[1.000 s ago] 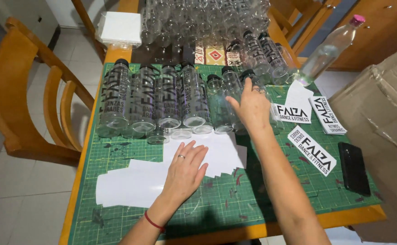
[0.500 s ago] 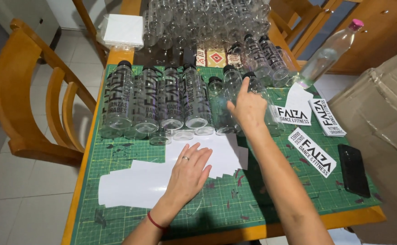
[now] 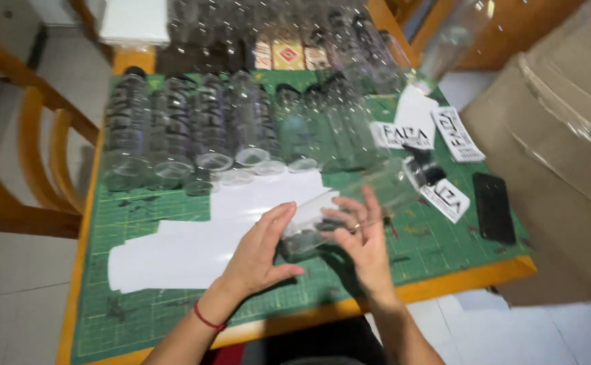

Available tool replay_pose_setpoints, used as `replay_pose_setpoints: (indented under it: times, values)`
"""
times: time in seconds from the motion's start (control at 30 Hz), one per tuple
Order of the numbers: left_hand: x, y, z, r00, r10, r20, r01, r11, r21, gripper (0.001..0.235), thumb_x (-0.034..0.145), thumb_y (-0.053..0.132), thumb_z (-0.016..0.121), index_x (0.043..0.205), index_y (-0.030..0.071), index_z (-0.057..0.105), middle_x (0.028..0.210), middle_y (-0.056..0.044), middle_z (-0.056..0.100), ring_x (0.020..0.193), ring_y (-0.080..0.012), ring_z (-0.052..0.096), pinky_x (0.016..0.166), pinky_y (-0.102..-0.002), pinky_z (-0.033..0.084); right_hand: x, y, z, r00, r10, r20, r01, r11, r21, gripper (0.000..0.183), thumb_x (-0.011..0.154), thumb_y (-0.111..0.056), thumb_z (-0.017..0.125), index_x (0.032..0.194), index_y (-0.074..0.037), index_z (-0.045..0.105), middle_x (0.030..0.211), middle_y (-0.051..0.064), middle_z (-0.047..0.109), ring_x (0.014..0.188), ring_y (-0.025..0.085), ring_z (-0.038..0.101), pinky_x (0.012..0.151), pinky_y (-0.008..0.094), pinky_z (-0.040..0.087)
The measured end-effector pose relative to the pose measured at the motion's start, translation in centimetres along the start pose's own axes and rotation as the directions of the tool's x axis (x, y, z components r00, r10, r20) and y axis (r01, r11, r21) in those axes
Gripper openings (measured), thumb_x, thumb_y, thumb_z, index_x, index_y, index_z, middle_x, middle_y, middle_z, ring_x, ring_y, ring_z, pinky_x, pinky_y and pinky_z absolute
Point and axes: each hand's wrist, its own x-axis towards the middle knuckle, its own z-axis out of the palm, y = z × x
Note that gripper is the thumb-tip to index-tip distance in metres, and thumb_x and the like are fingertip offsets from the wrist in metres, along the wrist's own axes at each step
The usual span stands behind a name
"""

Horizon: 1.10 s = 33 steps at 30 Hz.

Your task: The person applies printed 'FAIZA DANCE & FITNESS' labels to clear plastic water bottles. They peel the backing from each label, align it on the bottle, and smooth it down by hand. Completed bottles are set aside on the table.

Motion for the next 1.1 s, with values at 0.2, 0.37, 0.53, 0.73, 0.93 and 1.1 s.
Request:
replay_pose_setpoints:
  times: [0.2,0.37,0.53,0.73,0.93,1.1]
  values:
    - [-0.3,3.2,0.7,0.997,-0.021,0.069,0.022,1.0,-0.011,0.08,0.087,0.032,0.091,0.152,0.0,0.058,0.146,-0.024,0.063,0.135,-0.0475,0.063,0.111,-0.058,0.053,-3.9,2.9,-6.7,0.95,0.297,0.094,-0.288,0.952,-0.099,0.091,0.097,-0.026,0.072,0.172,-0.015,0.023,0.164,0.022,0.049,0.148,0.036,0.054,0.105,0.047,0.057]
    - [-2.2,2.9,-0.5,0.979,-0.099,0.179,0.086,0.993,0.077,0.076,0.089,0.032,0.086,0.154,0.005,0.057,0.146,-0.019,0.063,0.135,-0.0442,0.063,0.11,-0.056,0.055,-2.3,-0.5,-16.3,0.997,-0.031,-0.07,-0.056,0.331,-0.942,0.031,0.106,-0.028,0.07,0.133,-0.013,0.074,0.123,0.013,0.077,0.118,0.035,0.071,0.098,0.049,0.058]
    - [-2.9,3.1,-0.7,0.924,-0.194,0.33,0.137,0.972,0.19,0.071,0.094,0.033,0.08,0.158,0.013,0.055,0.153,-0.014,0.06,0.14,-0.0416,0.058,0.111,-0.056,0.053,3.6,1.3,-27.6,0.994,-0.111,-0.003,-0.028,-0.226,-0.974,0.044,0.108,-0.043,0.07,0.145,-0.019,0.071,0.141,0.006,0.072,0.123,0.032,0.068,0.092,0.054,0.058]
    - [-1.9,3.4,-1.0,0.847,-0.326,0.42,0.22,0.934,0.28,0.075,0.093,0.034,0.079,0.161,0.022,0.049,0.164,-0.015,0.047,0.144,-0.0467,0.052,0.111,-0.061,0.053,7.7,3.6,-32.8,0.994,0.053,0.097,0.11,-0.357,-0.928,0.054,0.106,-0.048,0.068,0.145,-0.011,0.071,0.137,0.015,0.073,0.123,0.037,0.07,0.092,0.055,0.061]
    - [-2.3,3.5,-1.0,0.836,-0.369,0.407,0.223,0.905,0.363,0.099,0.084,0.043,0.088,0.168,0.025,0.039,0.167,-0.011,0.044,0.148,-0.0399,0.049,0.117,-0.053,0.049,6.6,6.3,-34.3,0.965,-0.063,0.253,0.183,-0.527,-0.83,0.03,0.112,-0.042,0.06,0.131,-0.023,0.075,0.122,0.007,0.08,0.111,0.028,0.079,0.083,0.042,0.068]
    - [-3.4,3.0,-0.8,0.865,-0.372,0.337,0.234,0.893,0.385,0.103,0.083,0.047,0.088,0.169,0.023,0.037,0.167,-0.01,0.044,0.15,-0.038,0.047,0.122,-0.053,0.044,5.7,6.3,-33.9,0.957,-0.133,0.258,0.146,-0.548,-0.824,0.023,0.101,-0.029,0.063,0.119,-0.018,0.071,0.088,0.007,0.074,0.081,0.029,0.077,0.066,0.046,0.066]
